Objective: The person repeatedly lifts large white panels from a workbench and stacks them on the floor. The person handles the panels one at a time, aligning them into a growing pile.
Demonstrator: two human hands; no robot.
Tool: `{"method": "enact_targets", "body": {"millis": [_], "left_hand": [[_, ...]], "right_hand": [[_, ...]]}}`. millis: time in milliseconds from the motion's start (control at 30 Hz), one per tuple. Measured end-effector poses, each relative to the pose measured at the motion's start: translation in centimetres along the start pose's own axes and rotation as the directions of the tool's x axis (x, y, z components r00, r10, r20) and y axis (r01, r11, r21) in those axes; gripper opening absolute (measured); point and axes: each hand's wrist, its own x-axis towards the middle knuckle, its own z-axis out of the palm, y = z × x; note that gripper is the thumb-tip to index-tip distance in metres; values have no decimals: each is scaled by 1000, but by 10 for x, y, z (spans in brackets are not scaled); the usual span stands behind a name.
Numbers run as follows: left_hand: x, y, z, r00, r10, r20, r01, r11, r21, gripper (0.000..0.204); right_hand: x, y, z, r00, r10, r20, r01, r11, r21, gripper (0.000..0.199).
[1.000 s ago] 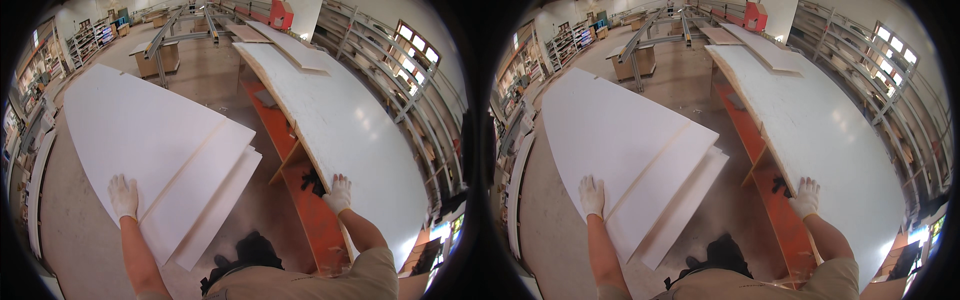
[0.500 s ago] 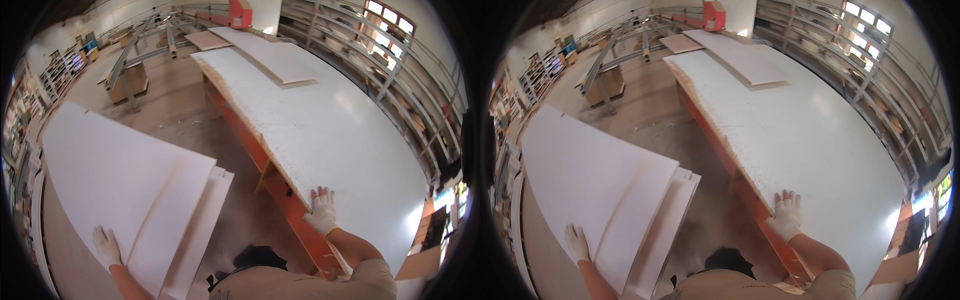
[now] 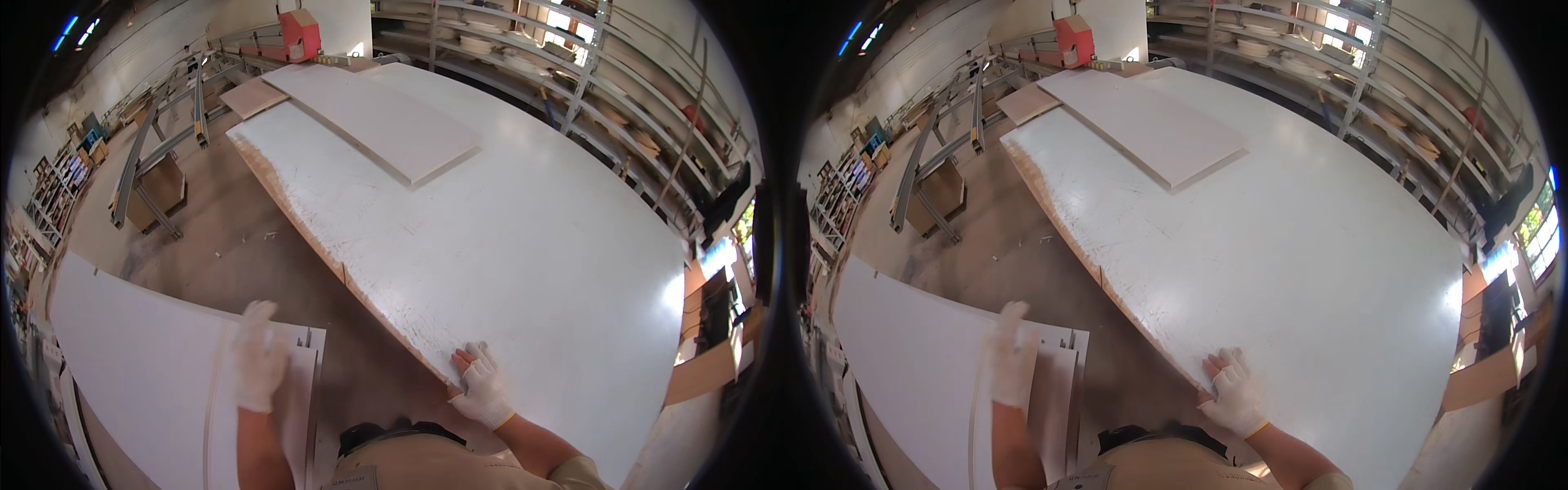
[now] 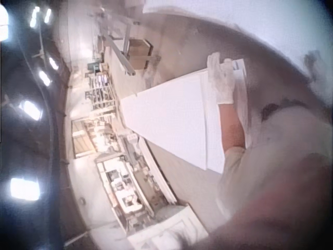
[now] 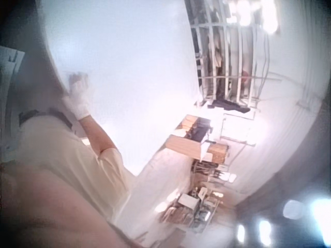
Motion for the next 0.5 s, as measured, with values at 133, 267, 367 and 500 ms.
{"method": "enact_targets", "body": {"millis": [133,267,367,500], "left_hand": [[75,37,131,983,172,72,-161,977,-139,43],[105,36,207,962,119,246,-139,988,64,46],[105,26,221,953,173,247,-197,977,77,49],[105,24,219,950,233,208,-254,964,78,58]], "right_hand": [[-3,-3,1,994,79,-71,-68,987,148,58],[14,-5,-4,996,75,-46,-67,988,142,66],[69,14,-15,997,79,18,-81,992,94,60],[214,63,-20,990,67,-125,-78,993,-84,65]]}}
